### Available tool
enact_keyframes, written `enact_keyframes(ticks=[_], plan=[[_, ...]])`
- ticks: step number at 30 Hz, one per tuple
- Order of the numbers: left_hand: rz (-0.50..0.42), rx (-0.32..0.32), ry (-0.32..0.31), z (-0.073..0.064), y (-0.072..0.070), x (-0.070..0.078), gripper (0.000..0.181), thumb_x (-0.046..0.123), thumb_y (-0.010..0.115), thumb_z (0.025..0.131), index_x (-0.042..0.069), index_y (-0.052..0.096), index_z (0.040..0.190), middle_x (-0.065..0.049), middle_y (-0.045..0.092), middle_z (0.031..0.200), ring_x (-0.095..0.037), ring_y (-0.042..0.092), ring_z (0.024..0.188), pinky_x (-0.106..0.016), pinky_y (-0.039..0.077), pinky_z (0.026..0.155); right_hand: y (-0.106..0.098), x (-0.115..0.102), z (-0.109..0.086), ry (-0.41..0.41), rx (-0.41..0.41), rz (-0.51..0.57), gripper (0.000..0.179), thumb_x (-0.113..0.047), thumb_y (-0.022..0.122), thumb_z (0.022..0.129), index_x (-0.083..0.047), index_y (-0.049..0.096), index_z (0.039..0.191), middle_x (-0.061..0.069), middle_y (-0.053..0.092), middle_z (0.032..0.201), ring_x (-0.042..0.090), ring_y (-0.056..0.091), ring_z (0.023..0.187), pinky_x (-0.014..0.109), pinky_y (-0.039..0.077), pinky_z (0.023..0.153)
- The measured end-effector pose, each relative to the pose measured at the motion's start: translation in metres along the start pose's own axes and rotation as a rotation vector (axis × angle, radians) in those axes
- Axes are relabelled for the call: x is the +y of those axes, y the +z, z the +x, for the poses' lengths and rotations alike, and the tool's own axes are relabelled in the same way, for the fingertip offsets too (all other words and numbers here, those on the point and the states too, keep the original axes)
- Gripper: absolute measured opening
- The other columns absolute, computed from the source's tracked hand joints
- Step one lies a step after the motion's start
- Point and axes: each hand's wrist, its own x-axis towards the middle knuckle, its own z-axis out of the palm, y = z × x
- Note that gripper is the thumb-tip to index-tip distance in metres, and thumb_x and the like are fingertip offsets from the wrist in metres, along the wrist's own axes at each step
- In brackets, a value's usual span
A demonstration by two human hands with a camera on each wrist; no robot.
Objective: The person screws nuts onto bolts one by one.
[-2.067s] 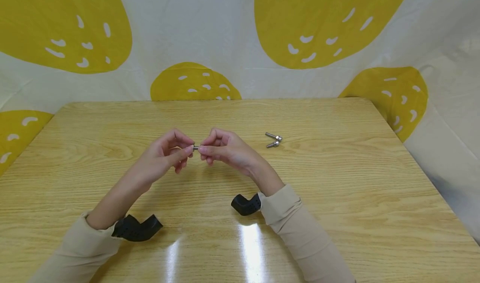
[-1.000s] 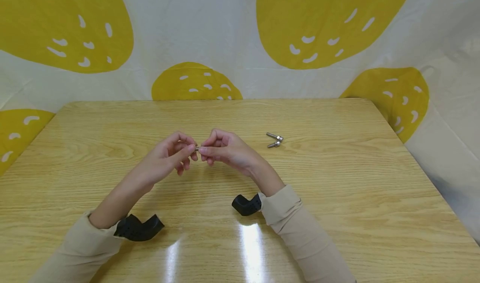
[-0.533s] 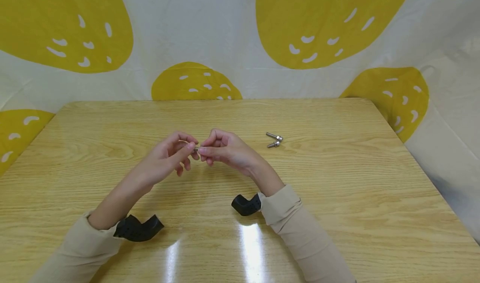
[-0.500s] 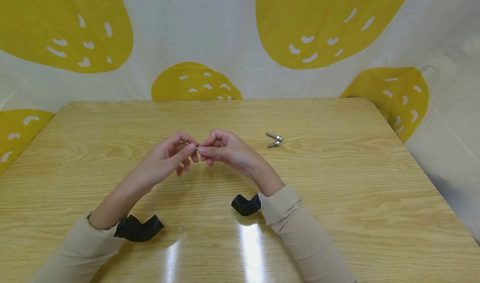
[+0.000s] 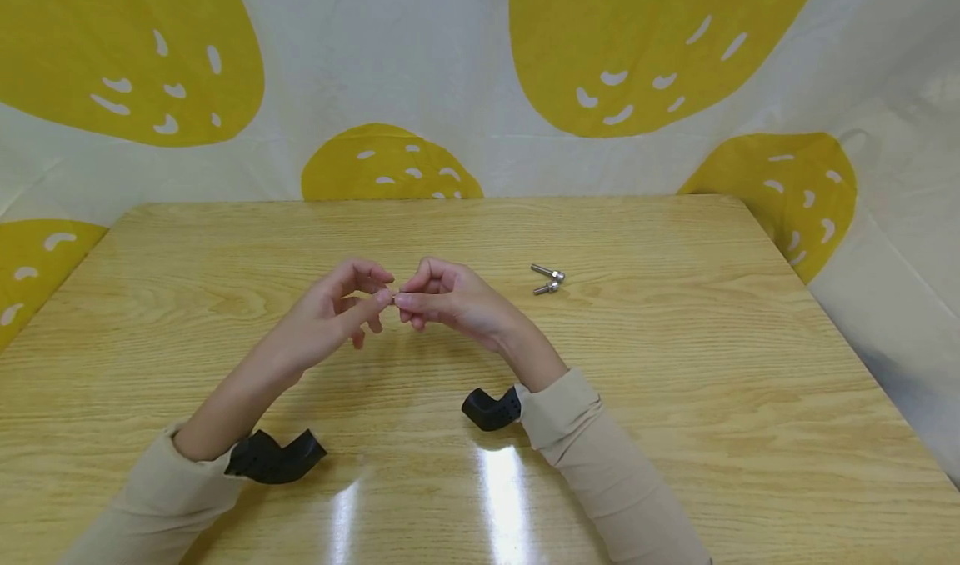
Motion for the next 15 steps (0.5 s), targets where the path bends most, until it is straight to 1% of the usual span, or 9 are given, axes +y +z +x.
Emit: enact_keyframes(ticks=[2,4,6,8,9,11,13,15], plan=[[-0.002,-0.003,-0.008,0.0004,0.0002,-0.0002,0.023,0.017,0.048,0.098,0.002,0.047,0.116,-0.016,0.057,0.103,-0.021,0.055,0.069,-0.026,0.045,0.053,0.0003,-0.0002,0.0001,0.001,0.004,-0.001,0.019,0.006,0.046,0.092,-0.010,0.048,0.082,0.002,0.063,0.079,0.013,0.054,0.066,0.025,0.046,0.068],[-0.008,-0.003,-0.012,0.0003,0.0003,-0.0005,0.021,0.016,0.048,0.098,0.002,0.048,0.113,-0.016,0.057,0.100,-0.020,0.053,0.067,-0.025,0.045,0.053,0.0006,-0.0003,0.0001,0.001,0.005,0.000,0.019,0.006,0.046,0.091,-0.010,0.048,0.082,0.002,0.063,0.079,0.013,0.053,0.066,0.025,0.046,0.067],[-0.011,-0.001,-0.010,0.0002,0.0001,-0.0010,0.020,0.014,0.050,0.096,0.002,0.048,0.112,-0.015,0.056,0.103,-0.020,0.053,0.068,-0.026,0.045,0.053,0.0007,-0.0004,0.0000,0.001,0.003,0.001,0.019,0.006,0.046,0.091,-0.010,0.049,0.082,0.001,0.063,0.079,0.013,0.054,0.066,0.025,0.046,0.068],[-0.013,0.004,-0.007,-0.0001,-0.0004,-0.0008,0.019,0.011,0.054,0.094,0.003,0.049,0.111,-0.013,0.053,0.108,-0.024,0.054,0.072,-0.027,0.045,0.055,0.0007,-0.0006,-0.0002,0.000,0.000,0.002,0.019,0.006,0.046,0.091,-0.011,0.049,0.082,0.001,0.063,0.079,0.014,0.054,0.067,0.026,0.046,0.068],[-0.017,0.007,-0.008,-0.0002,-0.0008,-0.0007,0.020,0.009,0.055,0.093,0.004,0.050,0.111,-0.013,0.052,0.111,-0.026,0.054,0.075,-0.028,0.045,0.056,0.0006,-0.0008,-0.0005,0.000,-0.001,0.002,0.019,0.006,0.046,0.091,-0.011,0.049,0.082,0.002,0.063,0.079,0.014,0.054,0.067,0.026,0.046,0.069],[-0.021,0.010,-0.012,-0.0003,-0.0016,-0.0008,0.023,0.008,0.057,0.091,0.004,0.049,0.112,-0.013,0.049,0.116,-0.026,0.055,0.079,-0.029,0.045,0.058,0.0002,-0.0008,-0.0007,-0.001,-0.003,0.002,0.019,0.006,0.046,0.092,-0.011,0.049,0.082,0.002,0.063,0.079,0.014,0.054,0.067,0.026,0.046,0.069],[-0.027,0.013,-0.024,-0.0003,-0.0023,-0.0004,0.026,0.009,0.059,0.091,0.005,0.048,0.113,-0.012,0.049,0.116,-0.026,0.055,0.080,-0.029,0.045,0.058,-0.0001,-0.0007,-0.0006,0.000,-0.001,0.002,0.019,0.005,0.046,0.092,-0.011,0.049,0.082,0.002,0.063,0.079,0.014,0.054,0.067,0.026,0.046,0.069],[-0.021,0.009,-0.029,0.0000,-0.0026,-0.0005,0.027,0.012,0.057,0.092,0.004,0.046,0.115,-0.014,0.051,0.113,-0.023,0.055,0.075,-0.029,0.045,0.057,-0.0004,-0.0006,-0.0003,0.001,0.004,0.001,0.019,0.005,0.046,0.091,-0.011,0.049,0.082,0.002,0.063,0.078,0.014,0.054,0.067,0.026,0.047,0.069]])
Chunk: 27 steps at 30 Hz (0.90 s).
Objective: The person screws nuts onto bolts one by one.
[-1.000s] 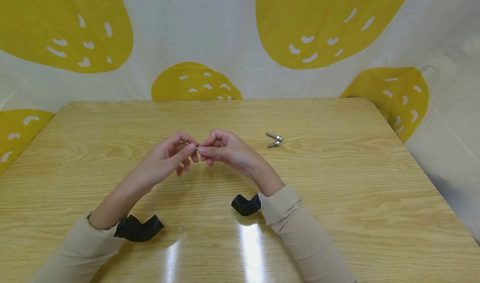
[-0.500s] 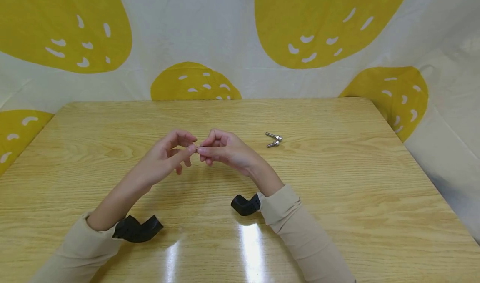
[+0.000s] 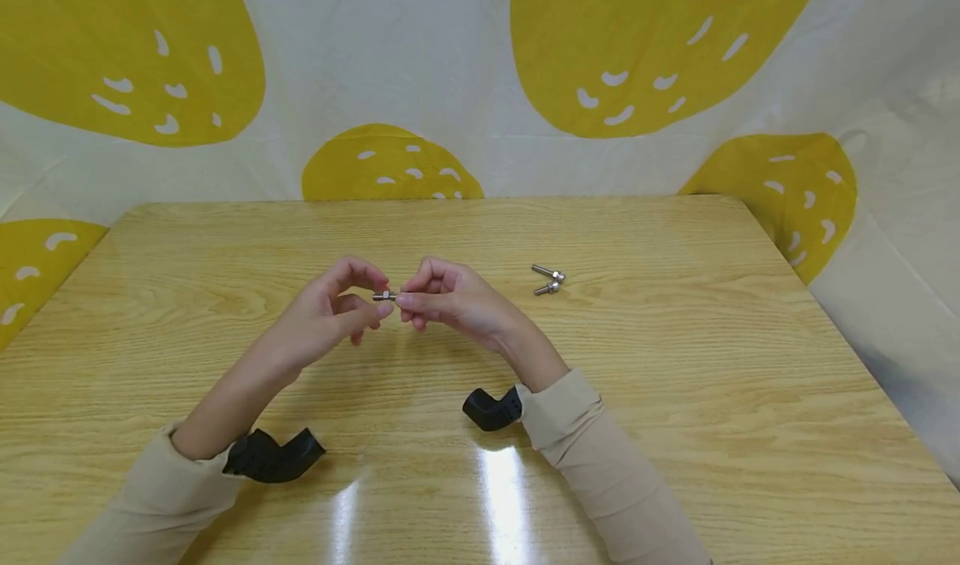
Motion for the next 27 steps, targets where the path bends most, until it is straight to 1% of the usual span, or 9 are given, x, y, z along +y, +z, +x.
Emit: enact_keyframes(ticks=[3,6,10,14,17,20,23,25,27], plan=[[-0.001,-0.013,-0.004,0.001,0.000,0.000,0.025,0.016,0.052,0.096,0.003,0.046,0.115,-0.014,0.057,0.103,-0.021,0.052,0.069,-0.028,0.044,0.054,0.000,0.000,0.000,0.003,0.010,-0.002,0.019,0.006,0.046,0.091,-0.011,0.049,0.081,0.002,0.063,0.078,0.014,0.054,0.067,0.026,0.046,0.068],[-0.008,-0.020,0.010,0.001,0.001,0.000,0.022,0.015,0.049,0.097,0.001,0.046,0.114,-0.015,0.058,0.097,-0.017,0.050,0.065,-0.026,0.044,0.053,0.000,-0.001,-0.001,0.005,0.013,-0.003,0.020,0.006,0.046,0.091,-0.011,0.049,0.081,0.002,0.063,0.079,0.014,0.054,0.067,0.026,0.046,0.068],[-0.023,-0.007,0.042,0.001,0.002,0.000,0.021,0.009,0.053,0.094,0.000,0.047,0.112,-0.015,0.054,0.105,-0.016,0.051,0.066,-0.025,0.044,0.054,-0.001,-0.002,-0.001,0.011,0.017,-0.001,0.020,0.006,0.046,0.091,-0.010,0.050,0.081,0.003,0.064,0.079,0.014,0.055,0.067,0.025,0.047,0.069],[-0.032,-0.001,0.051,0.000,0.002,0.000,0.018,0.005,0.055,0.092,0.003,0.049,0.109,-0.013,0.051,0.111,-0.017,0.053,0.068,-0.025,0.043,0.056,-0.002,-0.004,-0.002,0.017,0.014,0.001,0.018,0.005,0.048,0.093,-0.009,0.053,0.082,0.003,0.066,0.080,0.014,0.057,0.068,0.025,0.049,0.070],[-0.046,-0.003,0.047,0.000,0.001,0.001,0.022,0.004,0.056,0.091,0.003,0.048,0.111,-0.013,0.051,0.110,-0.015,0.053,0.068,-0.024,0.044,0.055,-0.003,-0.006,-0.003,0.019,0.002,0.006,0.019,0.005,0.047,0.093,-0.009,0.056,0.085,0.003,0.066,0.081,0.013,0.058,0.069,0.025,0.049,0.071],[-0.072,-0.006,0.056,0.001,0.003,-0.001,0.025,0.003,0.056,0.091,0.000,0.046,0.114,-0.014,0.050,0.106,-0.013,0.052,0.064,-0.024,0.044,0.054,-0.003,-0.005,-0.004,0.011,0.010,0.015,0.022,0.007,0.045,0.092,-0.009,0.058,0.086,0.003,0.066,0.081,0.013,0.059,0.069,0.024,0.050,0.070],[-0.025,-0.011,0.071,0.004,0.009,-0.007,0.018,0.000,0.054,0.091,-0.003,0.049,0.108,-0.016,0.053,0.098,-0.012,0.053,0.063,-0.026,0.050,0.057,-0.002,-0.001,-0.003,0.018,0.030,-0.004,0.022,0.009,0.045,0.090,-0.008,0.059,0.087,0.003,0.067,0.082,0.013,0.060,0.070,0.025,0.051,0.070],[0.027,-0.026,0.048,0.006,0.015,-0.015,0.012,-0.003,0.052,0.091,-0.003,0.049,0.103,-0.016,0.056,0.093,-0.013,0.056,0.064,-0.028,0.053,0.059,-0.002,0.005,0.000,0.054,0.037,-0.045,0.018,0.007,0.049,0.090,-0.008,0.058,0.088,0.002,0.067,0.084,0.012,0.061,0.073,0.025,0.052,0.072],[0.102,-0.041,0.022,0.008,0.020,-0.023,0.011,-0.004,0.052,0.091,-0.002,0.048,0.101,-0.017,0.060,0.090,-0.015,0.060,0.067,-0.030,0.054,0.062,-0.003,0.010,0.002,0.097,0.048,-0.088,0.015,0.007,0.052,0.089,-0.007,0.058,0.088,0.002,0.066,0.086,0.012,0.062,0.075,0.025,0.052,0.074]])
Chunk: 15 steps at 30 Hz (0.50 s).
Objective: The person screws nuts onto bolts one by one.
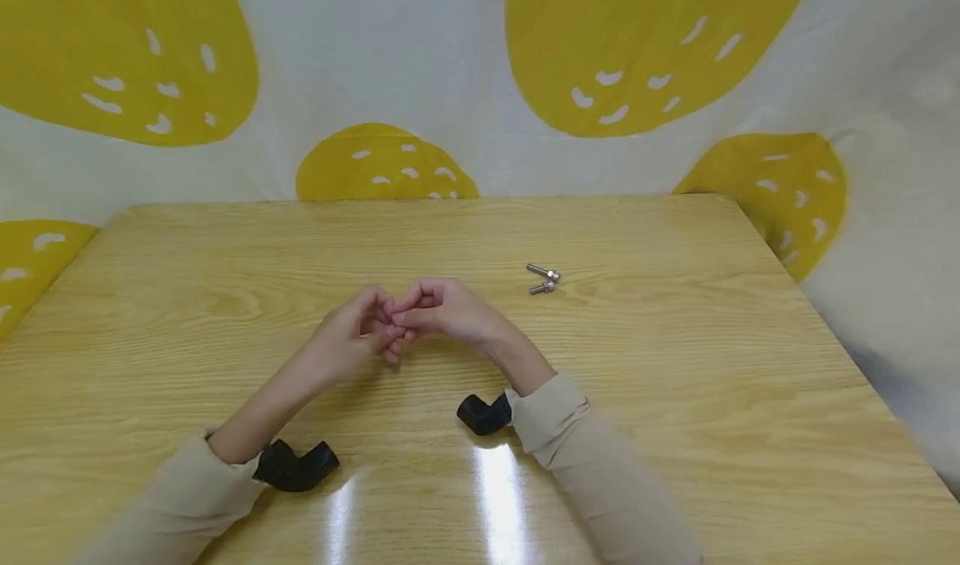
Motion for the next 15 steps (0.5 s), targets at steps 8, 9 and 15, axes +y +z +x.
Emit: enact_keyframes(ticks=[8,9,15], plan=[[0.028,-0.060,-0.098,0.010,-0.004,-0.016,0.015,0.004,0.051,0.094,-0.001,0.052,0.108,-0.016,0.058,0.098,-0.019,0.059,0.070,-0.028,0.051,0.061,-0.014,0.001,0.000,0.105,-0.002,-0.058,0.006,0.003,0.053,0.090,0.000,0.055,0.095,0.010,0.060,0.089,0.016,0.058,0.072,0.027,0.052,0.071],[0.039,-0.052,-0.101,0.011,-0.008,-0.016,0.016,0.006,0.051,0.094,0.000,0.053,0.109,-0.015,0.058,0.099,-0.018,0.059,0.072,-0.027,0.050,0.062,-0.015,0.001,0.000,0.119,-0.011,-0.076,0.007,0.001,0.053,0.091,0.002,0.054,0.098,0.011,0.060,0.089,0.016,0.058,0.072,0.027,0.052,0.071],[0.289,-0.077,-0.132,0.006,-0.033,-0.018,0.025,0.020,0.057,0.093,0.000,0.051,0.106,-0.012,0.054,0.089,-0.019,0.050,0.071,-0.026,0.041,0.060,-0.015,0.002,0.001,0.202,-0.074,-0.197,0.027,-0.004,0.052,0.092,0.012,0.047,0.113,0.013,0.060,0.090,0.015,0.059,0.069,0.028,0.053,0.068]])
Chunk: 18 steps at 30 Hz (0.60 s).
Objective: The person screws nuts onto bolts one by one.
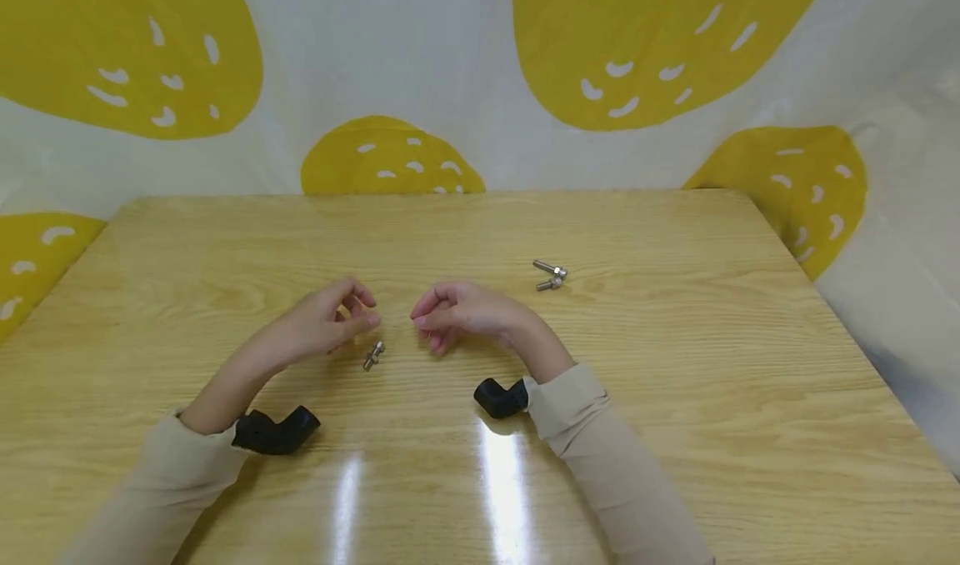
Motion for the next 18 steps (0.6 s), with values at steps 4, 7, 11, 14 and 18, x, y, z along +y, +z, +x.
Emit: enact_keyframes(ticks=[4,7,11,14,18], plan=[[0.153,-0.125,-0.033,-0.005,0.001,0.000,0.029,0.027,0.065,0.087,0.002,0.052,0.092,-0.006,0.054,0.075,-0.015,0.048,0.064,-0.025,0.040,0.056,0.002,0.003,0.003,0.018,-0.039,-0.020,0.027,-0.004,0.052,0.092,0.012,0.047,0.113,0.011,0.060,0.089,0.015,0.059,0.069,0.029,0.054,0.069],[0.236,-0.128,-0.020,-0.006,0.008,0.002,0.023,0.023,0.069,0.085,0.005,0.055,0.081,-0.004,0.054,0.071,-0.014,0.047,0.062,-0.024,0.039,0.055,0.003,0.004,0.004,0.020,-0.045,-0.012,0.025,-0.004,0.052,0.092,0.011,0.048,0.112,0.011,0.061,0.088,0.015,0.060,0.069,0.030,0.054,0.069],[0.273,-0.091,0.036,-0.006,0.013,0.004,0.018,0.017,0.068,0.085,0.005,0.057,0.077,-0.003,0.055,0.071,-0.013,0.047,0.061,-0.023,0.039,0.054,0.006,0.005,0.004,0.029,-0.062,-0.002,0.026,-0.006,0.052,0.093,0.010,0.049,0.113,0.012,0.063,0.089,0.016,0.060,0.071,0.031,0.054,0.071],[0.270,-0.046,0.122,-0.004,0.016,0.006,0.014,0.015,0.066,0.085,0.005,0.059,0.080,-0.002,0.058,0.072,-0.012,0.049,0.063,-0.023,0.042,0.057,0.008,0.005,0.004,0.028,-0.084,0.004,0.026,-0.010,0.052,0.094,0.008,0.049,0.113,0.012,0.065,0.091,0.017,0.062,0.073,0.032,0.054,0.073],[0.261,0.037,0.224,-0.003,0.020,0.012,0.010,0.014,0.065,0.086,0.005,0.061,0.085,-0.002,0.062,0.076,-0.011,0.053,0.067,-0.022,0.045,0.060,0.011,0.007,0.005,-0.004,-0.081,0.038,0.021,-0.011,0.051,0.095,0.005,0.050,0.109,0.011,0.066,0.088,0.017,0.063,0.073,0.032,0.054,0.075]])
